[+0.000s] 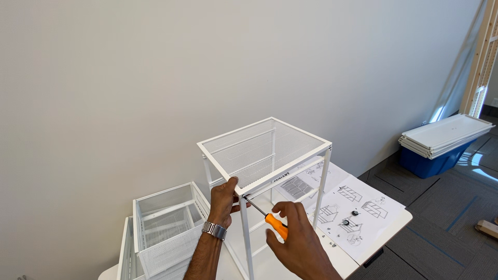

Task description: The person assembles a white metal drawer unit by attaching a mesh panel to the frame using a screwdriver and screws while following paper instructions on the table.

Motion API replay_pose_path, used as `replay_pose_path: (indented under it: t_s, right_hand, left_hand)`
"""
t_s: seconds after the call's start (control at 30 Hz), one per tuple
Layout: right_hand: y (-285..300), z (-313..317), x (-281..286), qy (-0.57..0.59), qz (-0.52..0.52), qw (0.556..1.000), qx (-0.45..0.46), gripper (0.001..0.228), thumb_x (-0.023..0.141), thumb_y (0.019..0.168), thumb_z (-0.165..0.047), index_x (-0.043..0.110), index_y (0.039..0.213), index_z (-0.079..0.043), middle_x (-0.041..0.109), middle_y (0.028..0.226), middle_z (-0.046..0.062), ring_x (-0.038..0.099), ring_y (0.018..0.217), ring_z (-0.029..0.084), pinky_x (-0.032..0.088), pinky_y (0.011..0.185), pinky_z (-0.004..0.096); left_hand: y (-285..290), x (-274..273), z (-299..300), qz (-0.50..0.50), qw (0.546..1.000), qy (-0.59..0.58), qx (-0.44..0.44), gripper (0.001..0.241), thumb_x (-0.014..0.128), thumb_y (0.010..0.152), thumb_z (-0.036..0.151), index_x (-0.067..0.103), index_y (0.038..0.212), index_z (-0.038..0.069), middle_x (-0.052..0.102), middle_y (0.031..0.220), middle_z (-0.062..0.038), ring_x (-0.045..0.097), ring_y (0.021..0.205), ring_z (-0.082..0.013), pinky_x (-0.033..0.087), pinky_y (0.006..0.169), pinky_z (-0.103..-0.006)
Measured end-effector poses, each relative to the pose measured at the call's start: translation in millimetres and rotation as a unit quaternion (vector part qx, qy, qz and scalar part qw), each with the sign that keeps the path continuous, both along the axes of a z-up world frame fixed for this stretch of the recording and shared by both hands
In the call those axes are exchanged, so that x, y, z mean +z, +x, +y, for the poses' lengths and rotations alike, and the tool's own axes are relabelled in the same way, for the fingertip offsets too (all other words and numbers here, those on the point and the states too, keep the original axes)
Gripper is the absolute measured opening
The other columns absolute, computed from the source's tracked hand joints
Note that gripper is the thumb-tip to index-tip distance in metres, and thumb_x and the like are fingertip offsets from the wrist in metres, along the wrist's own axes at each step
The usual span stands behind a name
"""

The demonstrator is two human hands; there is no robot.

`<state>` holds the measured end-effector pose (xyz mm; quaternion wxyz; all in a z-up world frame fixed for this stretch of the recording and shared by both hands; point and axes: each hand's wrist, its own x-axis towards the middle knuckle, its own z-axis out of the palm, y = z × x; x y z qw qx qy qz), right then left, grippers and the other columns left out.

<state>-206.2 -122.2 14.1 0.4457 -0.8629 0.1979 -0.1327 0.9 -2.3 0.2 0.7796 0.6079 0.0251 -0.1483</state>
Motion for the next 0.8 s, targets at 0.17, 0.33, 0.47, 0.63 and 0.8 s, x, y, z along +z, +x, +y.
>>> replay_pose_path:
  t_s: [0.17, 0.33, 0.47, 0.63, 0.8]
  right_hand:
    - [3.9, 2.9, -28.7, -0.323, -0.333, 0.886, -0.027, 0.018, 0.079, 0.094, -0.012, 0.074, 0.11, -0.02, 0.067, 0.104, -0.004, 0.059, 0.057, 0.015, 0.051, 0.04, 0.032]
    - [12.4, 7.6, -33.0, -0.292, -0.263, 0.916, -0.086, 0.012, 0.069, 0.102, -0.034, 0.074, 0.11, -0.026, 0.072, 0.067, -0.002, 0.065, 0.058, 0.022, 0.051, 0.051, 0.038]
    - [-10.1, 6.3, 21.8, -0.021, 0.003, 1.0, 0.012, 0.024, 0.067, 0.104, -0.049, 0.067, 0.123, -0.034, 0.068, 0.067, -0.001, 0.054, 0.057, 0.015, 0.047, 0.066, 0.03]
    - [2.0, -5.7, -27.1, -0.195, -0.165, 0.966, 0.051, 0.029, 0.069, 0.097, -0.016, 0.062, 0.125, -0.022, 0.06, 0.119, -0.004, 0.065, 0.07, 0.02, 0.058, 0.054, 0.038]
    - [7.6, -2.9, -31.5, -0.236, -0.127, 0.963, -0.018, 0.029, 0.075, 0.099, -0.041, 0.07, 0.126, -0.033, 0.081, 0.086, -0.001, 0.073, 0.068, 0.022, 0.062, 0.059, 0.041]
  left_hand:
    - [3.1, -3.2, 0.8, -0.009, 1.0, -0.004, 0.002, 0.041, 0.077, 0.097, 0.031, 0.054, 0.072, 0.008, 0.051, 0.066, -0.009, 0.064, 0.061, -0.0256, 0.071, 0.056, -0.0504]
    - [0.6, -1.2, -0.3, -0.008, 1.0, 0.002, 0.004, 0.04, 0.076, 0.098, 0.031, 0.054, 0.071, 0.011, 0.058, 0.066, -0.007, 0.06, 0.056, -0.0227, 0.069, 0.055, -0.0464]
    - [2.8, -2.0, -0.6, -0.007, 1.0, 0.003, 0.007, 0.039, 0.076, 0.098, 0.033, 0.057, 0.073, 0.01, 0.061, 0.065, -0.009, 0.065, 0.058, -0.0249, 0.068, 0.054, -0.0465]
    - [2.1, -2.2, -0.3, -0.008, 1.0, -0.002, 0.002, 0.037, 0.075, 0.098, 0.03, 0.058, 0.074, 0.009, 0.061, 0.069, -0.01, 0.061, 0.06, -0.0237, 0.07, 0.057, -0.0494]
    - [3.6, -3.4, -0.3, -0.009, 1.0, -0.001, 0.004, 0.041, 0.077, 0.099, 0.032, 0.056, 0.071, 0.01, 0.058, 0.064, -0.008, 0.058, 0.055, -0.0219, 0.068, 0.054, -0.0464]
